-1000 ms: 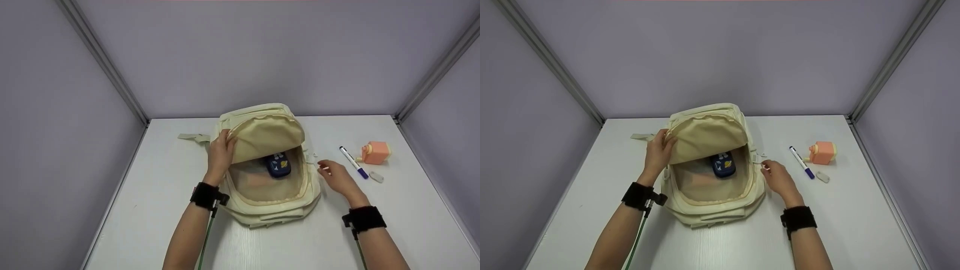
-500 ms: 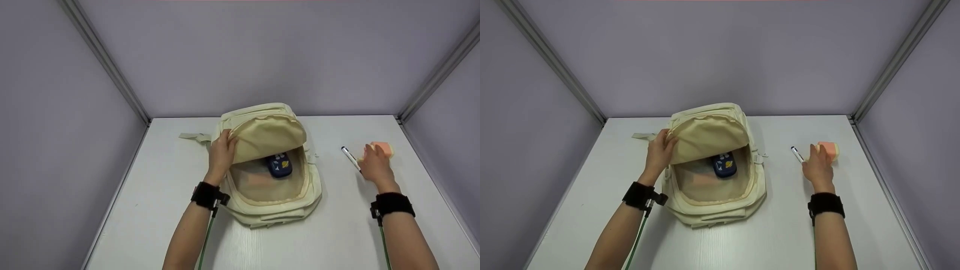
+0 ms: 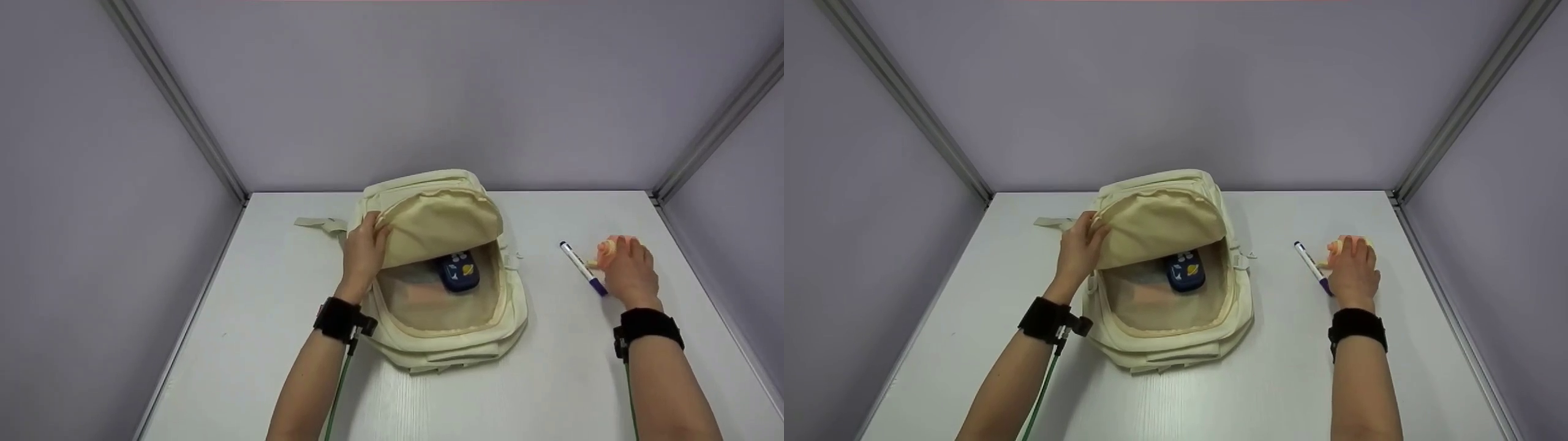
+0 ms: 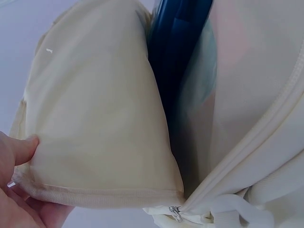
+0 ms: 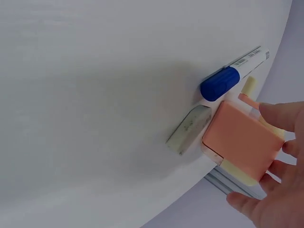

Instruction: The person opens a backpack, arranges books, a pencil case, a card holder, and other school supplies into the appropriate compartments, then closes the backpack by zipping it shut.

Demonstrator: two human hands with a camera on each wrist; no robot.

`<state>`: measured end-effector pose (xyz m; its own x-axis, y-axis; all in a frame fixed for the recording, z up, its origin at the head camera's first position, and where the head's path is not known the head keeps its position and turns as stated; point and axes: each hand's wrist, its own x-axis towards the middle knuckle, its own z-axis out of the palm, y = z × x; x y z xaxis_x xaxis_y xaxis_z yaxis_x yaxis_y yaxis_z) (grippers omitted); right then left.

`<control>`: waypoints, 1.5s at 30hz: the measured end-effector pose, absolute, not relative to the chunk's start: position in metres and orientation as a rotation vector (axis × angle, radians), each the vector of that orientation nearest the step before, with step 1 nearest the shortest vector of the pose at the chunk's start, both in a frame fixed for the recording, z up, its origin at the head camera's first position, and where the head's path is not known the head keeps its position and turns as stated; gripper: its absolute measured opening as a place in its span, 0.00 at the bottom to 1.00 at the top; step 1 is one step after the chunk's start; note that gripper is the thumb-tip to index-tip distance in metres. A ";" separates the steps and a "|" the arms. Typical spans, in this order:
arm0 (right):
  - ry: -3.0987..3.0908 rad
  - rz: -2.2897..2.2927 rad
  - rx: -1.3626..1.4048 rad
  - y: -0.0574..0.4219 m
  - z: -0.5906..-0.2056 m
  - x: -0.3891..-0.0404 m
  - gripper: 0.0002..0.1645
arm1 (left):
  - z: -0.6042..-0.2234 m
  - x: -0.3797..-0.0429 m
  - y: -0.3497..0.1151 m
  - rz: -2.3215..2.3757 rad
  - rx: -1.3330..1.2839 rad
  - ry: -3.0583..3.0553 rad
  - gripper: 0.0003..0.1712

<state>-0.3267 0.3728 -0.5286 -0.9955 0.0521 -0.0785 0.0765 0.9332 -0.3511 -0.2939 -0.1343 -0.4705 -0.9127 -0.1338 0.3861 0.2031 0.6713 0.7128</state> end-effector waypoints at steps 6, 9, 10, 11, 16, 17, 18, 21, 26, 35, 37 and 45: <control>3.079 -0.468 0.066 0.380 -0.527 -0.324 0.40 | -0.470 -0.293 -0.134 -1.143 -0.060 -2.486 0.14; 3.077 -0.427 0.064 0.382 -0.526 -0.324 0.37 | -0.471 -0.293 -0.133 -1.132 -0.050 -2.491 0.14; 3.078 -0.419 0.066 0.382 -0.526 -0.324 0.36 | -0.471 -0.293 -0.133 -1.130 -0.048 -2.492 0.14; 3.082 -0.411 0.062 0.383 -0.525 -0.324 0.34 | -0.472 -0.293 -0.132 -1.127 -0.046 -2.491 0.14; 3.099 -0.396 0.029 0.383 -0.522 -0.323 0.24 | -0.473 -0.293 -0.131 -1.122 -0.040 -2.490 0.14; 3.109 -0.395 0.020 0.383 -0.522 -0.322 0.23 | -0.473 -0.293 -0.130 -1.118 -0.040 -2.492 0.14; 3.123 -0.393 0.010 0.383 -0.523 -0.321 0.22 | -0.473 -0.293 -0.130 -1.117 -0.043 -2.493 0.14; 3.189 -0.381 -0.006 0.386 -0.527 -0.318 0.23 | -0.474 -0.292 -0.129 -1.123 -0.056 -2.491 0.14; 3.308 -0.384 0.022 0.390 -0.539 -0.315 0.28 | -0.473 -0.293 -0.129 -1.126 -0.071 -2.486 0.14; 3.297 -0.476 0.138 0.387 -0.541 -0.313 0.41 | -0.468 -0.292 -0.132 -1.137 -0.092 -2.463 0.13; 3.268 -0.519 0.188 0.385 -0.539 -0.311 0.41 | -0.469 -0.292 -0.132 -1.138 -0.090 -2.471 0.13; 3.373 -0.802 0.344 0.367 -0.517 -0.312 0.33 | -0.471 -0.292 -0.133 -1.146 -0.064 -2.468 0.14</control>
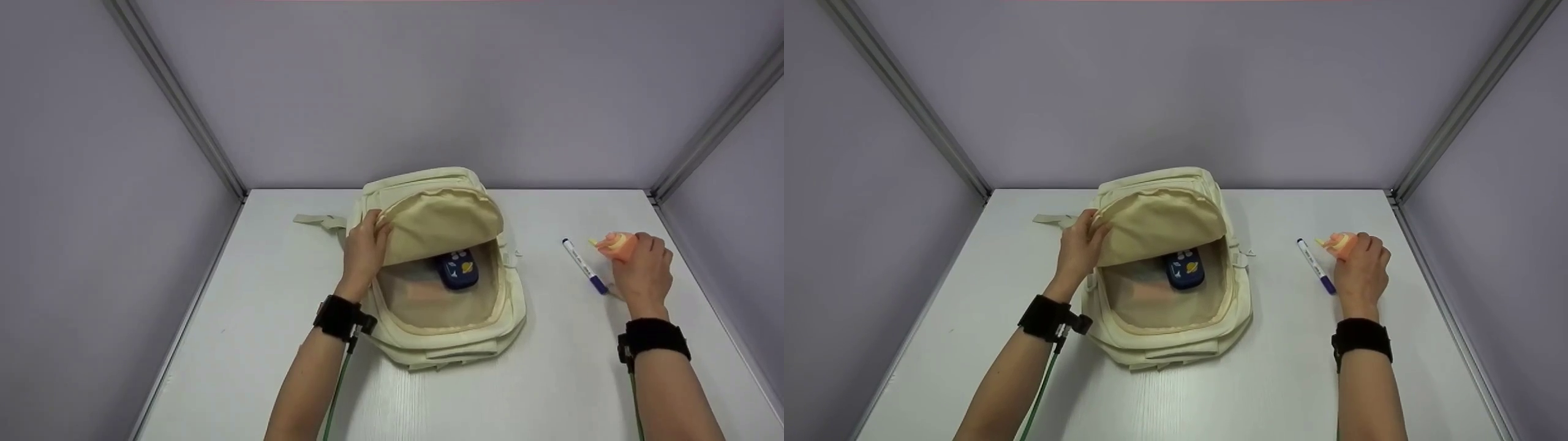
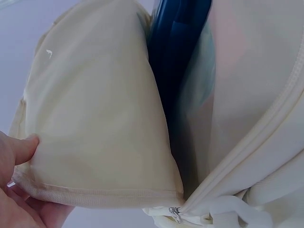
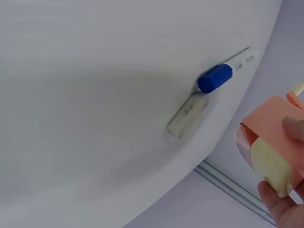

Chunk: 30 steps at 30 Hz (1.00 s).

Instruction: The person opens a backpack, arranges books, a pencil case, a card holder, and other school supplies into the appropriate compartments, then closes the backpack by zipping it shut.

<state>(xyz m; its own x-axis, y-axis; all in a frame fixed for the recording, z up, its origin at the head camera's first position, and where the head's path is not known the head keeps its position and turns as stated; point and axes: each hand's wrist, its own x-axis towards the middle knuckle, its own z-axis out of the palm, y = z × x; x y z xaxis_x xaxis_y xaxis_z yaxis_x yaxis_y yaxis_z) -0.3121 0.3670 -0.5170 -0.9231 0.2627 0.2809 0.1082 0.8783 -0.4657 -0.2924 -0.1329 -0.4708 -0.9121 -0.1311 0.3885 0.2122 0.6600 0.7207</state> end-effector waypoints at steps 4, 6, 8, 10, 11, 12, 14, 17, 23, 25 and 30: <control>-2.683 0.734 -0.305 0.357 -0.504 -0.309 0.36 | -0.471 -0.293 -0.132 -1.144 -0.064 -2.473 0.14; -2.705 0.792 -0.316 0.352 -0.497 -0.307 0.39 | -0.471 -0.294 -0.132 -1.142 -0.068 -2.472 0.14; -2.728 0.844 -0.323 0.346 -0.491 -0.304 0.40 | -0.471 -0.295 -0.132 -1.140 -0.072 -2.468 0.13; -2.750 0.885 -0.330 0.340 -0.485 -0.301 0.41 | -0.470 -0.296 -0.132 -1.138 -0.077 -2.461 0.13; -2.757 0.890 -0.330 0.337 -0.482 -0.299 0.42 | -0.469 -0.297 -0.132 -1.133 -0.081 -2.458 0.13; -2.763 0.895 -0.328 0.334 -0.479 -0.297 0.43 | -0.469 -0.297 -0.132 -1.127 -0.085 -2.456 0.13; -2.770 0.885 -0.310 0.327 -0.475 -0.293 0.44 | -0.467 -0.298 -0.131 -1.113 -0.089 -2.451 0.13; -2.754 0.869 -0.255 0.313 -0.471 -0.286 0.46 | -0.463 -0.298 -0.130 -1.106 -0.095 -2.436 0.13; -2.716 0.954 -0.092 0.277 -0.468 -0.273 0.44 | -0.456 -0.296 -0.127 -1.083 -0.110 -2.385 0.13; -2.717 1.005 -0.031 0.263 -0.468 -0.269 0.43 | -0.455 -0.297 -0.127 -1.072 -0.110 -2.373 0.13; -2.711 1.119 0.121 0.223 -0.472 -0.259 0.40 | -0.455 -0.300 -0.128 -1.042 -0.105 -2.355 0.12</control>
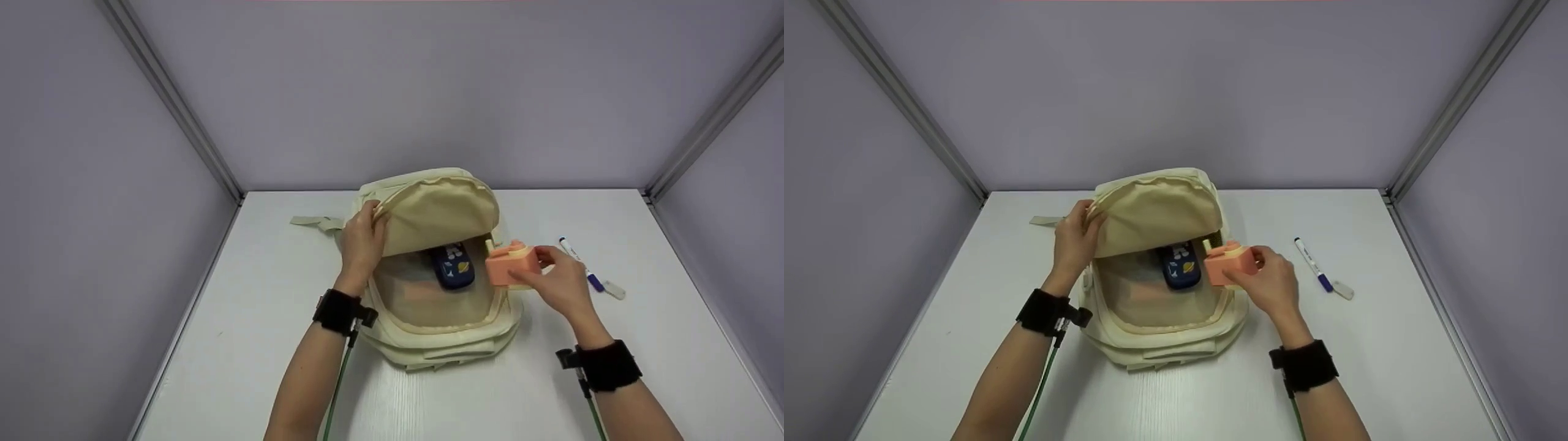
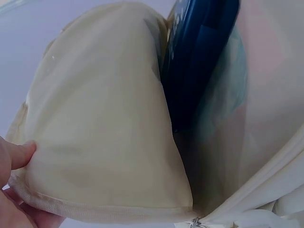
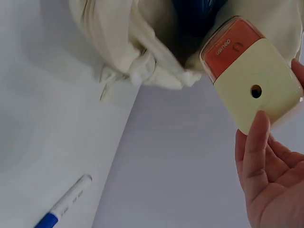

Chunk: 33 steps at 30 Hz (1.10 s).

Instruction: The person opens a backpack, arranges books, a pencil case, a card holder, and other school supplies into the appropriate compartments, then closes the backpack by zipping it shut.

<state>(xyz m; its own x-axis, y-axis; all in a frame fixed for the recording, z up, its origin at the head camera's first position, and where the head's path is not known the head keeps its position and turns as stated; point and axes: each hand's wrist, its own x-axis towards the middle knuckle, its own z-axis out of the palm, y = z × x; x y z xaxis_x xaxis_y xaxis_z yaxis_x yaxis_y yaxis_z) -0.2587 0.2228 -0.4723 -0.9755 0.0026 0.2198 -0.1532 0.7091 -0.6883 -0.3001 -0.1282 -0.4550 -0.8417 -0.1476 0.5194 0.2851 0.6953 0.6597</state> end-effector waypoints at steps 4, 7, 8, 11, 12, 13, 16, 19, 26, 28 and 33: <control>-2.759 1.261 0.157 0.185 -0.484 -0.253 0.38 | -0.454 -0.303 -0.129 -1.032 -0.095 -2.354 0.12; -2.788 1.437 0.096 0.155 -0.498 -0.248 0.36 | -0.454 -0.304 -0.130 -1.028 -0.086 -2.359 0.12; -2.797 1.491 0.065 0.146 -0.503 -0.247 0.36 | -0.455 -0.304 -0.131 -1.028 -0.084 -2.357 0.12; -2.812 1.616 -0.022 0.121 -0.515 -0.243 0.35 | -0.456 -0.304 -0.131 -1.035 -0.084 -2.350 0.13; -2.818 1.676 -0.050 0.115 -0.518 -0.242 0.35 | -0.457 -0.304 -0.131 -1.039 -0.087 -2.347 0.13; -2.820 1.742 -0.078 0.109 -0.521 -0.241 0.35 | -0.457 -0.304 -0.131 -1.041 -0.088 -2.345 0.13; -2.776 2.046 -0.152 0.093 -0.531 -0.237 0.35 | -0.458 -0.303 -0.131 -1.046 -0.087 -2.352 0.13; -2.656 2.387 -0.224 0.082 -0.540 -0.235 0.31 | -0.457 -0.302 -0.131 -1.037 -0.085 -2.359 0.13; -2.246 2.871 -0.323 0.068 -0.548 -0.237 0.24 | -0.456 -0.302 -0.131 -1.041 -0.084 -2.341 0.12; -2.096 2.967 -0.337 0.065 -0.547 -0.237 0.23 | -0.457 -0.302 -0.131 -1.049 -0.085 -2.342 0.12; -1.888 3.012 -0.330 0.060 -0.541 -0.236 0.21 | -0.457 -0.303 -0.131 -1.058 -0.097 -2.340 0.12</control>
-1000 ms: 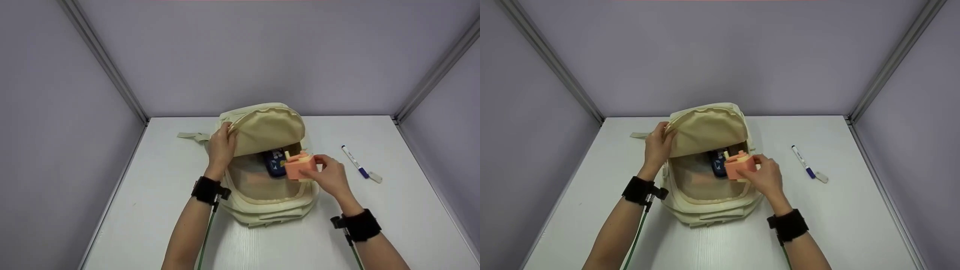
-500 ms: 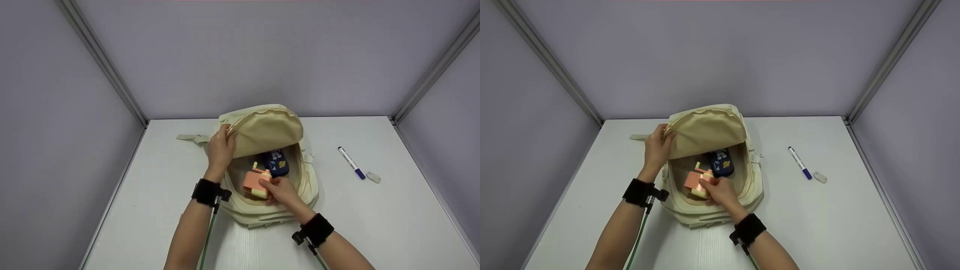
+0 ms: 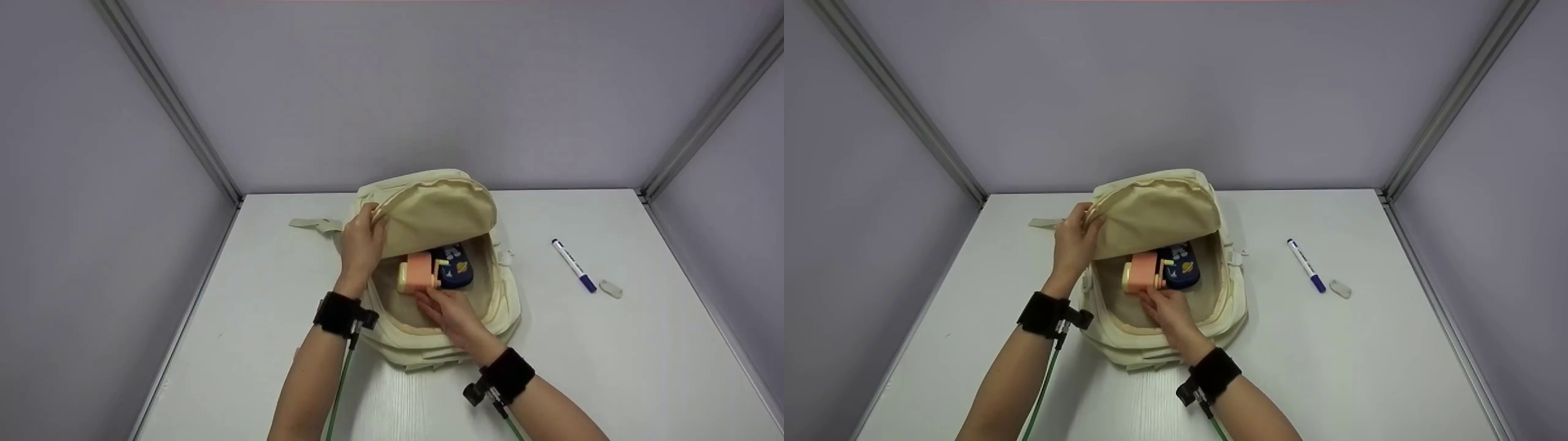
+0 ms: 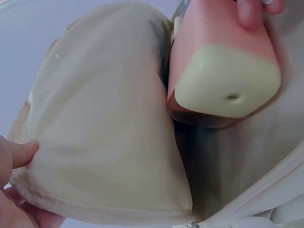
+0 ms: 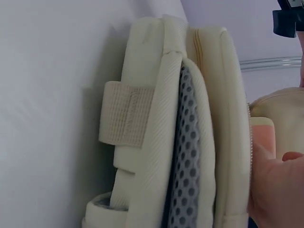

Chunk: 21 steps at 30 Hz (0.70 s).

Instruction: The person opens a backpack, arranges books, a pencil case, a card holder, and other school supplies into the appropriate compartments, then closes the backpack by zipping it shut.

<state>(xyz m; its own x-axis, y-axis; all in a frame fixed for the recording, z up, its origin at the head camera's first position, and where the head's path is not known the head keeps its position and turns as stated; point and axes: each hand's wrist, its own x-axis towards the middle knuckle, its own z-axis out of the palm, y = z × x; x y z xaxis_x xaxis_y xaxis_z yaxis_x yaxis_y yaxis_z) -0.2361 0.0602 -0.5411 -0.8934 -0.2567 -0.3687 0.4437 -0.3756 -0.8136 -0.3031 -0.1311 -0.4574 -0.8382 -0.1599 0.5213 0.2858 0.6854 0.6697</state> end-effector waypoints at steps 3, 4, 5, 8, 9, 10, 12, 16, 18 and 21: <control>1.470 -2.297 0.225 0.057 -0.537 -0.236 0.16 | -0.458 -0.303 -0.132 -1.055 -0.097 -2.333 0.12; 1.487 -2.290 0.211 0.057 -0.536 -0.237 0.15 | -0.458 -0.303 -0.131 -1.056 -0.099 -2.331 0.12; 1.511 -2.283 0.192 0.056 -0.535 -0.238 0.15 | -0.458 -0.303 -0.131 -1.056 -0.100 -2.330 0.12; 1.609 -2.259 0.141 0.055 -0.534 -0.240 0.16 | -0.457 -0.302 -0.131 -1.056 -0.100 -2.334 0.12; 1.649 -2.250 0.126 0.054 -0.533 -0.241 0.17 | -0.457 -0.302 -0.131 -1.055 -0.101 -2.337 0.12; 1.694 -2.237 0.106 0.054 -0.532 -0.243 0.18 | -0.457 -0.302 -0.130 -1.057 -0.100 -2.339 0.12; 1.778 -2.206 0.070 0.053 -0.531 -0.246 0.20 | -0.456 -0.301 -0.130 -1.056 -0.100 -2.343 0.13; 1.860 -2.141 -0.008 0.054 -0.528 -0.253 0.26 | -0.454 -0.300 -0.130 -1.053 -0.110 -2.344 0.13; 1.870 -2.115 -0.045 0.055 -0.528 -0.257 0.29 | -0.454 -0.299 -0.129 -1.055 -0.119 -2.342 0.13; 1.879 -2.067 -0.097 0.056 -0.529 -0.262 0.32 | -0.453 -0.299 -0.129 -1.059 -0.126 -2.337 0.12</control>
<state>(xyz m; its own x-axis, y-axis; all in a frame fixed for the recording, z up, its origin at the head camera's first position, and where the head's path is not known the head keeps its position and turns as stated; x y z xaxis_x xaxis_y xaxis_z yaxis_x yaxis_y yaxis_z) -0.2622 0.0560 -0.5290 -0.9380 -0.2967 -0.1791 0.2065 -0.0635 -0.9764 -0.2987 -0.1290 -0.4532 -0.8358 -0.1416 0.5305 0.3054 0.6829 0.6635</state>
